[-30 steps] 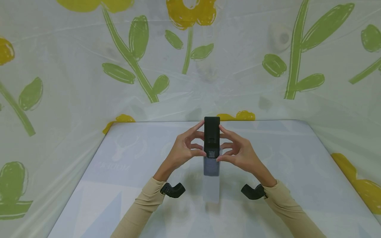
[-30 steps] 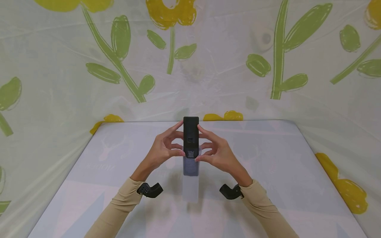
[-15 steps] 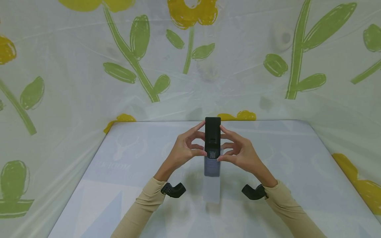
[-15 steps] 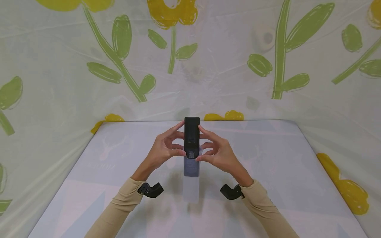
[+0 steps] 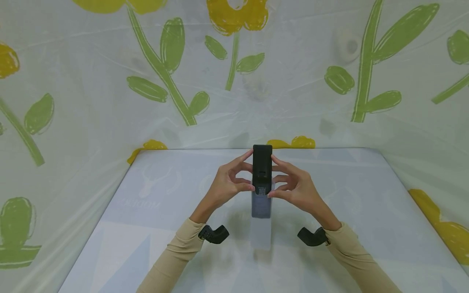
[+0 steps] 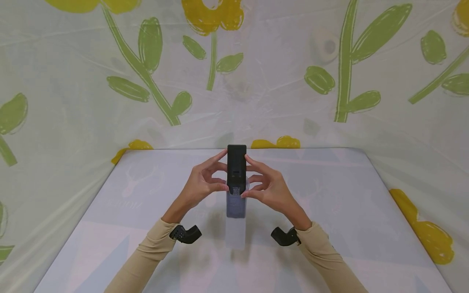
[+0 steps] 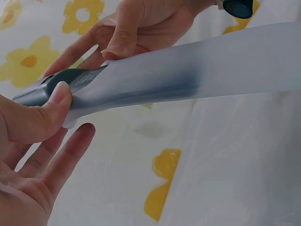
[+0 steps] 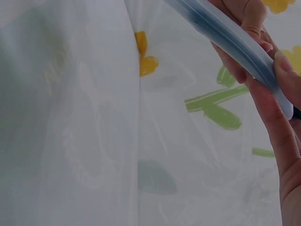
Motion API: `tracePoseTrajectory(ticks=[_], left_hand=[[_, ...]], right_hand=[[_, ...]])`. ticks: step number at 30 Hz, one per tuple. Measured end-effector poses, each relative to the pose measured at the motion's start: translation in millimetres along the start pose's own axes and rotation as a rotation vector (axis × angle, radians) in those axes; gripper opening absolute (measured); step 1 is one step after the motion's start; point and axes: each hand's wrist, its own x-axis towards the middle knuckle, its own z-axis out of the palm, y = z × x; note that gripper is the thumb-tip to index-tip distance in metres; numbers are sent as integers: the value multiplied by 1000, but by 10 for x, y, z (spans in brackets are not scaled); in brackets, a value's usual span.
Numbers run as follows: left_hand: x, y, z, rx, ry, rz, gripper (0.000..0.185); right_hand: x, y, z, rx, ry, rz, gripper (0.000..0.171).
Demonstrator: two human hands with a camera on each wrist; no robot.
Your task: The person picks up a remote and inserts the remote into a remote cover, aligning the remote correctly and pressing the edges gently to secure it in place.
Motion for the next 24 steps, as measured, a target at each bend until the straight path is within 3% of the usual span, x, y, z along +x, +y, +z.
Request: tracePoseTrajectory(ticks=[24], left_hand=[[0, 41, 24, 4, 1, 4, 85]], right_hand=[[2, -26, -9, -42, 24, -22, 89]])
